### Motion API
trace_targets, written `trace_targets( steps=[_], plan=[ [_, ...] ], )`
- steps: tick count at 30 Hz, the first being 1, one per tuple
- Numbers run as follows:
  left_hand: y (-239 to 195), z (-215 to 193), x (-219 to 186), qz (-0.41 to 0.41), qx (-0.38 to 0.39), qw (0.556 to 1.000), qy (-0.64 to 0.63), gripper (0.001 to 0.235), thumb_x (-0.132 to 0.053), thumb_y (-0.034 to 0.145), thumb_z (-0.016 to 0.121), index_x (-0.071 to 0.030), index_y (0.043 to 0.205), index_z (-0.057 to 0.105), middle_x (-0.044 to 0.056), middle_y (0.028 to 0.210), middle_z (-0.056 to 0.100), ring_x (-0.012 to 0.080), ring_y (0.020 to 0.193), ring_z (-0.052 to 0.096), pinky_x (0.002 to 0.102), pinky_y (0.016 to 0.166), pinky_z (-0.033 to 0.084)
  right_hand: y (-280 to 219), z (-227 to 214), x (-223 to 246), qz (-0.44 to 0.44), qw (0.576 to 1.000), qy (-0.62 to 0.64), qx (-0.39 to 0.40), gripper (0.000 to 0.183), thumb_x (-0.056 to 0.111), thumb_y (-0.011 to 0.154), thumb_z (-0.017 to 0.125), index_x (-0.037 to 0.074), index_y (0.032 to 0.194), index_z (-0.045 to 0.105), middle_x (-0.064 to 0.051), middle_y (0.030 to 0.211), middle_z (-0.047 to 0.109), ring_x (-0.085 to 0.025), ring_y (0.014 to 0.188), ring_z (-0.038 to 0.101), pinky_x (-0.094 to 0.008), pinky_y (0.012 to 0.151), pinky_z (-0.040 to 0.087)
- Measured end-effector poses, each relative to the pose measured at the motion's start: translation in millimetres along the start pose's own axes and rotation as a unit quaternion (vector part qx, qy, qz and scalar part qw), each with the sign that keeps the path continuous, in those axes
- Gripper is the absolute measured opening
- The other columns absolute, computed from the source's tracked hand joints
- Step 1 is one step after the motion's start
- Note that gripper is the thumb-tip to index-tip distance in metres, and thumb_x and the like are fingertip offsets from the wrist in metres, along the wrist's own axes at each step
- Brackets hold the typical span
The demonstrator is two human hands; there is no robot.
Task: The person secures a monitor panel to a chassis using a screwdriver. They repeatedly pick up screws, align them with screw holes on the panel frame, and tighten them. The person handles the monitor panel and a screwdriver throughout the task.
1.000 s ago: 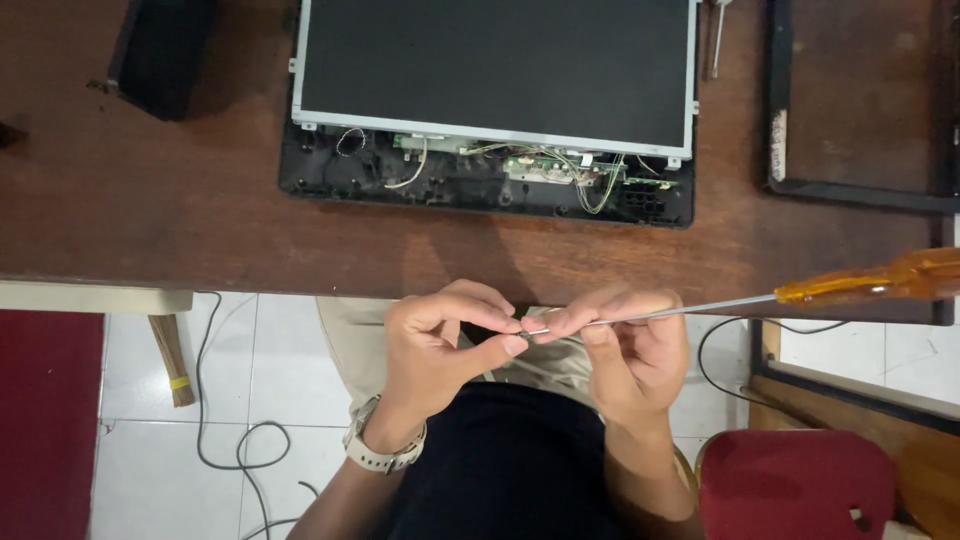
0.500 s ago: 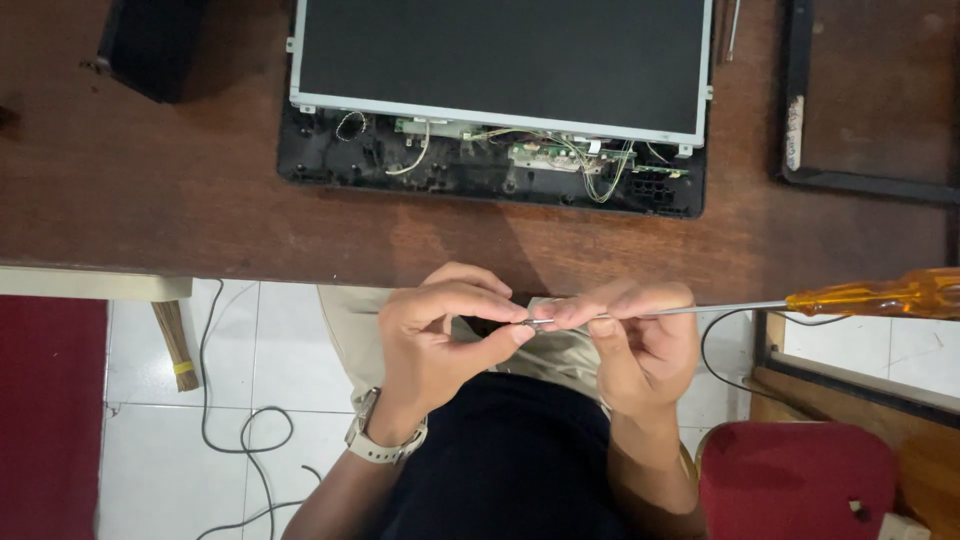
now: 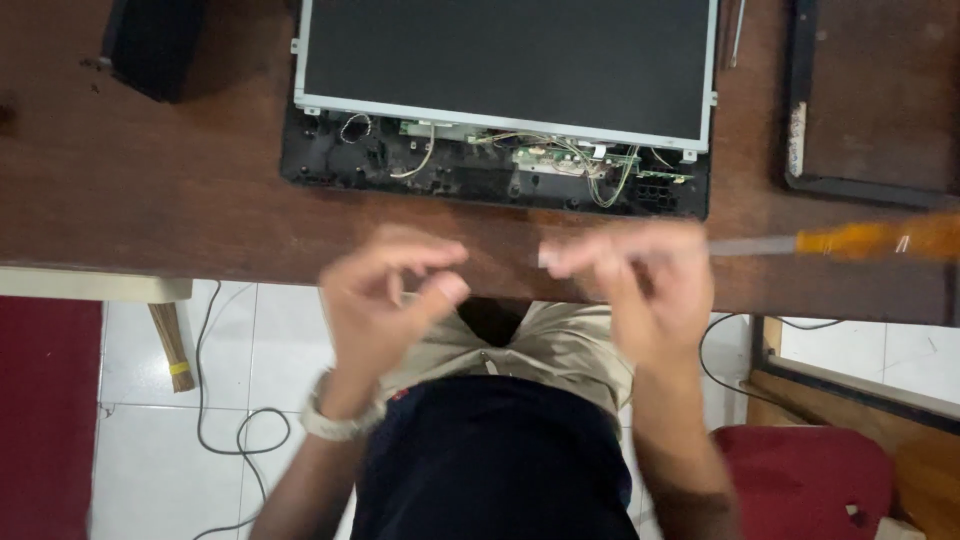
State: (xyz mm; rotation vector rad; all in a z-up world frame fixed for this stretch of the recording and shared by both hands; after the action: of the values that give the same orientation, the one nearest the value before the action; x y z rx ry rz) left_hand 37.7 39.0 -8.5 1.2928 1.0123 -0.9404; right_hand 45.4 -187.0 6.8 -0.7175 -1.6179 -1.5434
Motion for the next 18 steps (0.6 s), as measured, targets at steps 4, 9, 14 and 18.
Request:
trace_targets(
  steps=[4, 9, 14, 18],
  plan=[
    [61.1, -37.4, -29.0, 0.071, -0.016, 0.982, 0.174, 0.007, 0.000, 0.099, 0.070, -0.003, 0.102, 0.075, 0.009, 0.100, 0.077, 0.0154, 0.093, 0.071, 0.027, 0.084, 0.054, 85.4, 5.4, -7.9, 0.030, 0.984, -0.120, 0.131, 0.010, 0.007, 0.114, 0.046, -0.001, 0.120, 0.045, -0.021, 0.100, 0.072, -0.029, 0.099, 0.076, -0.034, 0.088, 0.062],
    [168.0, -68.9, 5.7, 0.163, -0.045, 0.976, 0.133, 0.005, -0.003, 0.110, 0.067, 0.002, 0.112, 0.070, 0.014, 0.107, 0.073, 0.0177, 0.096, 0.068, 0.029, 0.087, 0.055, 197.4, 41.5, -83.9, -0.079, 0.957, -0.157, 0.229, 0.021, 0.013, 0.118, 0.043, 0.002, 0.136, 0.043, -0.018, 0.111, 0.072, -0.025, 0.102, 0.074, -0.034, 0.093, 0.064],
    [266.2, -92.2, 40.6, 0.247, -0.103, 0.946, 0.181, 0.008, -0.010, 0.107, 0.069, -0.005, 0.112, 0.072, 0.007, 0.107, 0.074, 0.0134, 0.088, 0.067, 0.027, 0.077, 0.052, 275.7, 95.4, -155.6, -0.142, 0.936, -0.142, 0.290, 0.024, 0.007, 0.119, 0.043, 0.003, 0.142, 0.041, -0.017, 0.110, 0.069, -0.026, 0.103, 0.071, -0.035, 0.093, 0.061],
    [300.1, -97.8, 70.7, 0.243, -0.087, 0.941, 0.220, 0.018, -0.011, 0.104, 0.068, -0.007, 0.120, 0.071, 0.008, 0.118, 0.073, 0.0197, 0.102, 0.071, 0.031, 0.088, 0.056, 304.9, 124.5, -213.5, -0.170, 0.925, -0.201, 0.275, 0.020, 0.017, 0.118, 0.041, 0.004, 0.133, 0.047, -0.009, 0.096, 0.066, -0.022, 0.081, 0.068, -0.034, 0.075, 0.052]
  ],
)
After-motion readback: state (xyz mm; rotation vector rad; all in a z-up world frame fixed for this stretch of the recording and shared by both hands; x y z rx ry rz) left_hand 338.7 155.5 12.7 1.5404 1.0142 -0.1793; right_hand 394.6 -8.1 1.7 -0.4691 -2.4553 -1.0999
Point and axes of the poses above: each hand's wrist, its own y-axis towards the middle knuckle, its own z-axis out of the palm, x = y × z, the point moved 1 cm from there along y, towards the middle knuckle
